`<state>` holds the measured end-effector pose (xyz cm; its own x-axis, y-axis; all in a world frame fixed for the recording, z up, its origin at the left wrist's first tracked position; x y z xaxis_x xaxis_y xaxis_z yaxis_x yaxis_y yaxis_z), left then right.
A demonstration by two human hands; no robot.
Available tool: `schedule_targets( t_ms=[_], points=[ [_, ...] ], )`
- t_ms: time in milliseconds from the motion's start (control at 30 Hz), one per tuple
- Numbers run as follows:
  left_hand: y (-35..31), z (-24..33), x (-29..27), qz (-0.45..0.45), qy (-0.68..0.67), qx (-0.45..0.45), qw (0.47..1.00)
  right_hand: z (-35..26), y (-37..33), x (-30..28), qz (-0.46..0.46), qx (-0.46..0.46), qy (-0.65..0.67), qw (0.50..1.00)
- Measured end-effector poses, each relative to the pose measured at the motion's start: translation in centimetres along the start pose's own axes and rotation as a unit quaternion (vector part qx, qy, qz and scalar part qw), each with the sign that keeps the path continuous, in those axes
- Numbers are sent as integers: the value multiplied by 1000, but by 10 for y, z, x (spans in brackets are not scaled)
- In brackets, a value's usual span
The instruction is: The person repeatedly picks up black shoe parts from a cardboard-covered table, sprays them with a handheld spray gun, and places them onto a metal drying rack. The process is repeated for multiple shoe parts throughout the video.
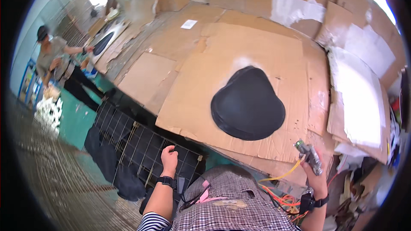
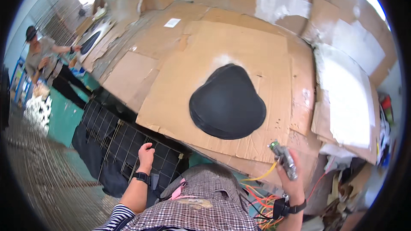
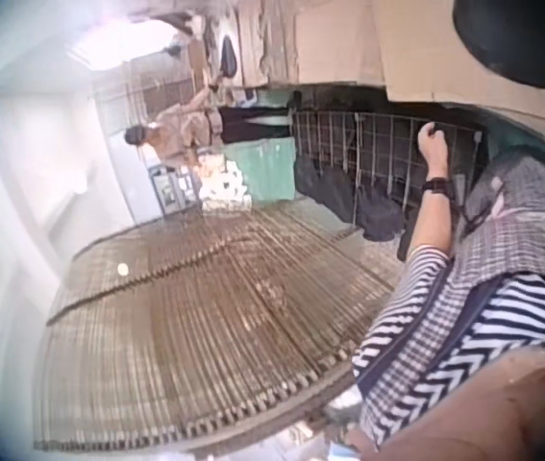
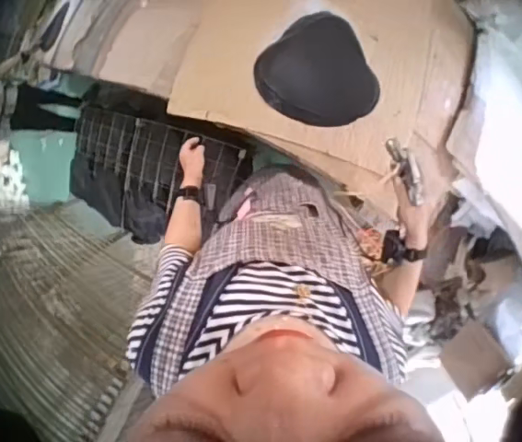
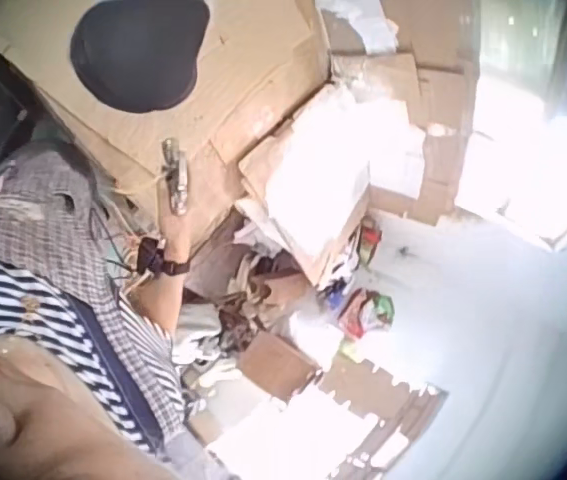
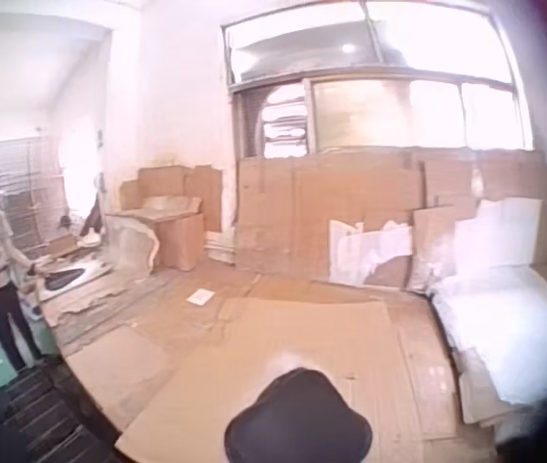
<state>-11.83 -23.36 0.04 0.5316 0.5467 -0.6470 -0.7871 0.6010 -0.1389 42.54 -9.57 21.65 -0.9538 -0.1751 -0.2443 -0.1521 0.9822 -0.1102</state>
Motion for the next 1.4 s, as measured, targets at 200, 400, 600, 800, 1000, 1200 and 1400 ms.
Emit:
schedule_targets(
  t_ms=[200,400,600,800,1000,1200,1400],
  points=[
    [27,32,11,-70,-42,16,997,-68,-74,16,8,-8,-46,999],
    [44,34,-5,-69,-49,30,996,-80,-105,17,51,13,25,998],
    [50,7,-11,-68,-72,28,995,-91,-118,45,-22,48,107,993],
    [49,-16,1,-106,-83,-9,991,-117,-135,21,149,25,48,987],
    [48,-14,13,-116,-104,0,988,-106,-153,30,51,60,80,994],
    [43,-8,27,-130,-111,-1,985,-114,-133,46,58,14,127,990],
    [36,-21,21,-136,-138,-20,981,-116,-159,4,162,23,72,984]
  ],
)
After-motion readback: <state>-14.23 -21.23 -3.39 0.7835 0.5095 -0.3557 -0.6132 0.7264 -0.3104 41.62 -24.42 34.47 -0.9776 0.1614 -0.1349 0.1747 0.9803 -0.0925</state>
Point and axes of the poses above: each hand's wrist, its own y-axis towards the middle knuckle, its own x-axis out of the palm, z = x × y, the point moved 7 cm from there along y, towards the middle knuckle, and after that the axes turned 7 degrees about y, right-handed, at the moved point
